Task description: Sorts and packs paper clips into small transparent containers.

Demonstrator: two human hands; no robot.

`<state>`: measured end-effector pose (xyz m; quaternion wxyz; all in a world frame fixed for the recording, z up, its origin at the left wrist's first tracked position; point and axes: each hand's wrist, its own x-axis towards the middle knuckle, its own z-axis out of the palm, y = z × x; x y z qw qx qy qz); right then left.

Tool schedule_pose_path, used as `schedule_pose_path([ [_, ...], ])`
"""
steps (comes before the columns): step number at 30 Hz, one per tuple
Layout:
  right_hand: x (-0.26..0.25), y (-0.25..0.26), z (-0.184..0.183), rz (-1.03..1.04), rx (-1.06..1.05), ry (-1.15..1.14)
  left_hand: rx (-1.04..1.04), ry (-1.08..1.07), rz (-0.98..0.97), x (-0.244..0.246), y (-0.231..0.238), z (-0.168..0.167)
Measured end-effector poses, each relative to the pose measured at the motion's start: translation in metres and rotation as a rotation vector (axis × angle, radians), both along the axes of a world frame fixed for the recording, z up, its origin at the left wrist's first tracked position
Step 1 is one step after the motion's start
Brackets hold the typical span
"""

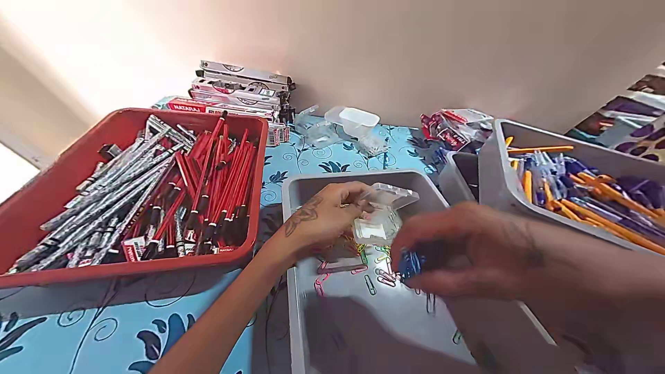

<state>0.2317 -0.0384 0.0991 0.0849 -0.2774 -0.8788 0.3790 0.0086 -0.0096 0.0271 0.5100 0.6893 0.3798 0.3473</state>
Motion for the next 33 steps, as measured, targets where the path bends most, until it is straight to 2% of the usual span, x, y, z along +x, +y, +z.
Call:
schedule_pose_path([
  [3,-0.005,0.016,0.01,-0.175,0.05,-0.126,-0.019,0.03,-0.028,0.002,0.0,0.002],
  [7,-0.016,0.023,0.001,-0.252,0.196,-0.17,-0.077,0.084,0.002,0.002,0.002,0.005],
  [15,-0.02,0.031,-0.02,-0.126,0.502,-0.131,-0.172,-0.03,-0.01,-0.001,0.004,-0.001],
  [20,-0.014,0.032,-0.02,-0.01,0.416,-0.166,-0.174,-0.033,-0.011,0.0,0.004,0.003],
  [23,-0.01,0.029,-0.014,-0.02,0.34,-0.147,-0.179,-0.063,-0.027,0.001,0.005,0.0],
  [27,-0.007,0.026,-0.01,-0.121,0.428,-0.082,-0.191,-0.111,-0.028,0.0,0.006,-0.001],
  [33,0.003,0.021,-0.016,-0.092,0.631,-0.139,-0.226,-0.16,-0.033,0.0,0.006,-0.002],
])
